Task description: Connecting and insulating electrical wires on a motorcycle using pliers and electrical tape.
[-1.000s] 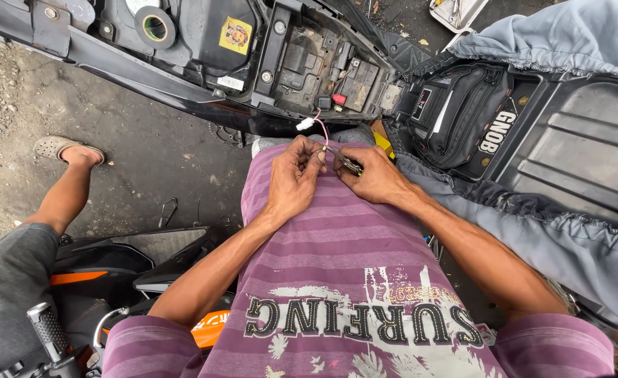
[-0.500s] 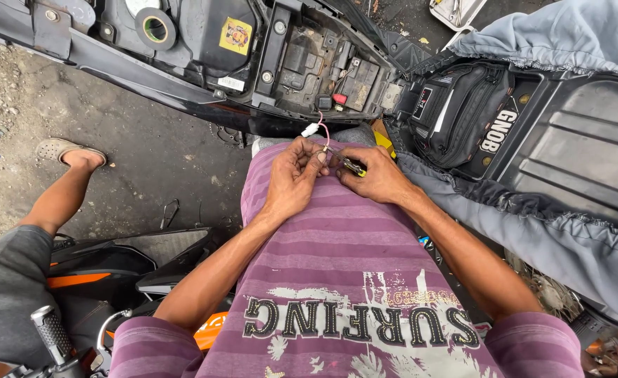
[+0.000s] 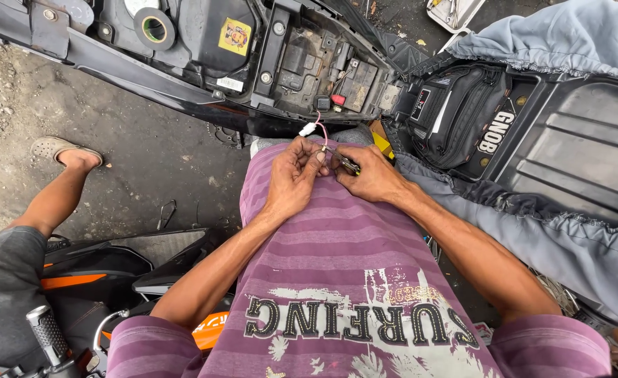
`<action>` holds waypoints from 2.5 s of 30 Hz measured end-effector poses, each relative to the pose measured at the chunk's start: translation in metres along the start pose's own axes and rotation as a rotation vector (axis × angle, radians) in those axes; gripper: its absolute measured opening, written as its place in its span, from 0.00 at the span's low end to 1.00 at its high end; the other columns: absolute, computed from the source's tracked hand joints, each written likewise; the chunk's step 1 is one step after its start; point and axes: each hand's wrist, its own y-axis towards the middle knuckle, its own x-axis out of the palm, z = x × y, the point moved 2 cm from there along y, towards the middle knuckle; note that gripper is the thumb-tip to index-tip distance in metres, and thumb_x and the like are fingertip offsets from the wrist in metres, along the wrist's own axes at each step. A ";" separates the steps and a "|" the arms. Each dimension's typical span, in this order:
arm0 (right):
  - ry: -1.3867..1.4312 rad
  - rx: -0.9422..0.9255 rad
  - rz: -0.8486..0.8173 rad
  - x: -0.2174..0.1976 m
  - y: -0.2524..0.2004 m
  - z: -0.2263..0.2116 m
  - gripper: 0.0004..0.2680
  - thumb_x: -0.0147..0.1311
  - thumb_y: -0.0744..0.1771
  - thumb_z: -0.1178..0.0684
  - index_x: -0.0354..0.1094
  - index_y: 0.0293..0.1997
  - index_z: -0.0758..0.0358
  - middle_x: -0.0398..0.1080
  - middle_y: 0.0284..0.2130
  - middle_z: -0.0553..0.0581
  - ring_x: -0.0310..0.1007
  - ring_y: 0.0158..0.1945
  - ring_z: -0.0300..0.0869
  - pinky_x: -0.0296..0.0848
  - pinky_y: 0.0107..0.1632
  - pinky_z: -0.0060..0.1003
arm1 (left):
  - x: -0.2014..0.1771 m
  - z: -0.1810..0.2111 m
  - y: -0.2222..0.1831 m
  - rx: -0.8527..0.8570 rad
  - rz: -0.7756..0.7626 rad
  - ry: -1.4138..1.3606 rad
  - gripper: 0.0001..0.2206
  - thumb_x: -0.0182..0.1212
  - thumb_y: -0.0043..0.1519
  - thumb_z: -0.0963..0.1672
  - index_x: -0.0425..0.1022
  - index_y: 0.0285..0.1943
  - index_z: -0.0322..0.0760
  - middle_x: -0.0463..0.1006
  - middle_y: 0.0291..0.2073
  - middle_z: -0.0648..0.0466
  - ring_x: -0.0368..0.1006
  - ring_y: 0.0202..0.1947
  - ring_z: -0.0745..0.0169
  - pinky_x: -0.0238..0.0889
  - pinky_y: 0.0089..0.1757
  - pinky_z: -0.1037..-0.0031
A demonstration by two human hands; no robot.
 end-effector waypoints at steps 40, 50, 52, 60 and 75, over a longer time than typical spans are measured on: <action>0.161 -0.222 0.256 -0.005 0.045 0.023 0.14 0.60 0.64 0.59 0.72 0.56 0.58 0.71 0.33 0.61 0.73 0.43 0.56 0.68 0.50 0.49 | -0.073 0.010 0.008 -0.124 0.156 0.241 0.06 0.56 0.68 0.38 0.78 0.45 0.28 0.78 0.30 0.48 0.80 0.32 0.64 0.73 0.35 0.78; 0.146 -0.480 -0.008 0.010 0.056 -0.028 0.06 0.53 0.70 0.54 0.70 0.49 0.63 0.69 0.38 0.65 0.73 0.46 0.63 0.70 0.49 0.53 | -0.060 0.036 0.010 0.128 0.100 0.550 0.01 0.66 0.60 0.38 0.80 0.39 0.33 0.75 0.27 0.47 0.76 0.29 0.53 0.70 0.33 0.71; 0.168 -0.489 0.045 0.012 0.057 -0.028 0.05 0.54 0.71 0.53 0.70 0.48 0.61 0.69 0.37 0.63 0.74 0.44 0.60 0.70 0.48 0.50 | -0.058 0.028 0.014 0.091 0.152 0.446 0.04 0.72 0.56 0.39 0.81 0.36 0.34 0.76 0.25 0.51 0.75 0.26 0.61 0.69 0.32 0.75; 0.138 -0.413 0.122 0.028 0.061 -0.016 0.03 0.55 0.70 0.57 0.72 0.45 0.60 0.70 0.31 0.62 0.75 0.37 0.58 0.71 0.41 0.47 | -0.053 -0.004 0.016 0.243 0.242 0.634 0.03 0.67 0.57 0.38 0.77 0.32 0.34 0.74 0.23 0.44 0.75 0.25 0.44 0.67 0.30 0.62; -0.087 0.050 -0.103 -0.011 0.202 -0.129 0.29 0.54 0.59 0.54 0.42 0.65 0.58 0.54 0.64 0.63 0.64 0.57 0.52 0.70 0.53 0.48 | -0.090 -0.050 0.019 0.235 0.519 -0.428 0.09 0.62 0.66 0.43 0.69 0.46 0.31 0.83 0.36 0.37 0.82 0.38 0.51 0.77 0.40 0.74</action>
